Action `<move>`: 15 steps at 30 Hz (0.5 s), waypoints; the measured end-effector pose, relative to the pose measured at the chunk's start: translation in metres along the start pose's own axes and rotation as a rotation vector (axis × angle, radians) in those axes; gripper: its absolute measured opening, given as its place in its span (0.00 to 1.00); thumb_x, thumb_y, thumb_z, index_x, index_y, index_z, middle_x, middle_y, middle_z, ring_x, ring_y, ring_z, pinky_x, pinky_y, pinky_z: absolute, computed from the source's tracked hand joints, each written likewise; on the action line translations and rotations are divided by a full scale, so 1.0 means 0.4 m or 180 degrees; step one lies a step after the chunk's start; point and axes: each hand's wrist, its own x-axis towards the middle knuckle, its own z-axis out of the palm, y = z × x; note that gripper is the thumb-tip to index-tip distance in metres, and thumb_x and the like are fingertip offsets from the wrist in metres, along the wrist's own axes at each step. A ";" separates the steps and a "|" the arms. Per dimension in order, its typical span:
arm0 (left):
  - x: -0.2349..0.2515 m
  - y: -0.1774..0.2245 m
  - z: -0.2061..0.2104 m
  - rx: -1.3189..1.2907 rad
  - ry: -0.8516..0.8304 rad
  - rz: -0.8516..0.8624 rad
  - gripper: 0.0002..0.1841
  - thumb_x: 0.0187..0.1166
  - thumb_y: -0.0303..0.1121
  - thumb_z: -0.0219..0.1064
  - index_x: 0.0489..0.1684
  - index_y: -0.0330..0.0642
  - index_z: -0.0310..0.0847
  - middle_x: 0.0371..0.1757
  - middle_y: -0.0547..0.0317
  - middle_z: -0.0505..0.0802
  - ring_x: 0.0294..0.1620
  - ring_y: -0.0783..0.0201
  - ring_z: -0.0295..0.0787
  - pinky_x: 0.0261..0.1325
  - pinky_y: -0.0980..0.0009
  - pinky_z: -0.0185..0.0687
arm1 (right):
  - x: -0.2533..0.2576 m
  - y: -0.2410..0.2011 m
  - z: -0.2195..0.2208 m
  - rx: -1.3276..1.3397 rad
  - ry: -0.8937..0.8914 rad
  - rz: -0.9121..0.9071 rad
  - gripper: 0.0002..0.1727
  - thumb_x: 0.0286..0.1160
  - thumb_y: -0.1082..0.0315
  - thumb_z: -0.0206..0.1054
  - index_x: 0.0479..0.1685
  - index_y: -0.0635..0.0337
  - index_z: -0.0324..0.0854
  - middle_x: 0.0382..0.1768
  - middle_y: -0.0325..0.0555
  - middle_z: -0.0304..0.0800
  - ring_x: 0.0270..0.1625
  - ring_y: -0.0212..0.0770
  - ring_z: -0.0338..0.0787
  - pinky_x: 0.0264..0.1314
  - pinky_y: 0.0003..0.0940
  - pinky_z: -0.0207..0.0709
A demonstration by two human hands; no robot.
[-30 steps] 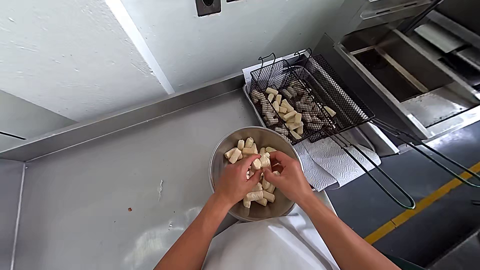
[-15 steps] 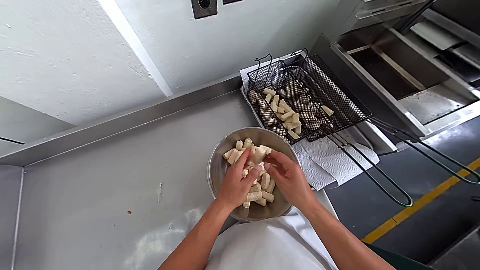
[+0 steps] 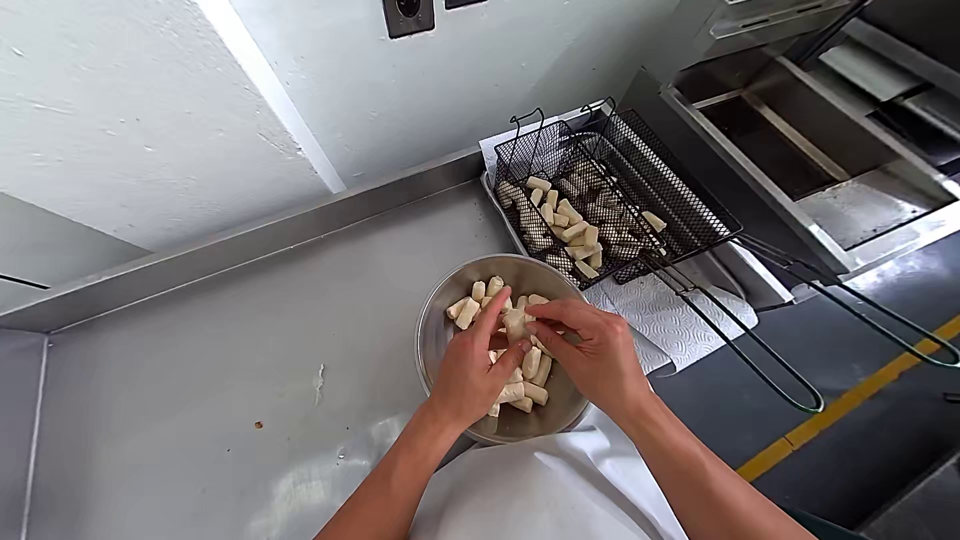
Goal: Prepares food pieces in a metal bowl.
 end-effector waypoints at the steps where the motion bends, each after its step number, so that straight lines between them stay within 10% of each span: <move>1: -0.001 0.001 0.000 -0.0010 0.0037 0.0045 0.29 0.82 0.36 0.69 0.83 0.40 0.70 0.59 0.55 0.94 0.56 0.66 0.94 0.63 0.65 0.91 | 0.000 -0.002 0.003 -0.0122 0.0011 -0.0058 0.10 0.77 0.66 0.70 0.50 0.59 0.92 0.45 0.39 0.94 0.46 0.26 0.93 0.53 0.20 0.88; 8: 0.002 0.020 -0.002 -0.0507 0.0370 -0.0281 0.20 0.83 0.30 0.67 0.73 0.39 0.78 0.54 0.59 0.95 0.50 0.69 0.94 0.57 0.70 0.91 | 0.003 -0.008 0.010 -0.0459 0.0512 -0.0612 0.08 0.78 0.69 0.68 0.43 0.63 0.92 0.41 0.46 0.94 0.44 0.31 0.92 0.48 0.22 0.86; 15: 0.010 0.020 -0.047 -0.2527 0.0302 -0.0470 0.21 0.88 0.29 0.55 0.80 0.47 0.72 0.71 0.51 0.86 0.67 0.54 0.88 0.66 0.59 0.88 | -0.014 -0.010 -0.006 0.0883 0.0578 0.0329 0.12 0.83 0.67 0.67 0.57 0.63 0.87 0.47 0.42 0.92 0.46 0.32 0.94 0.50 0.26 0.92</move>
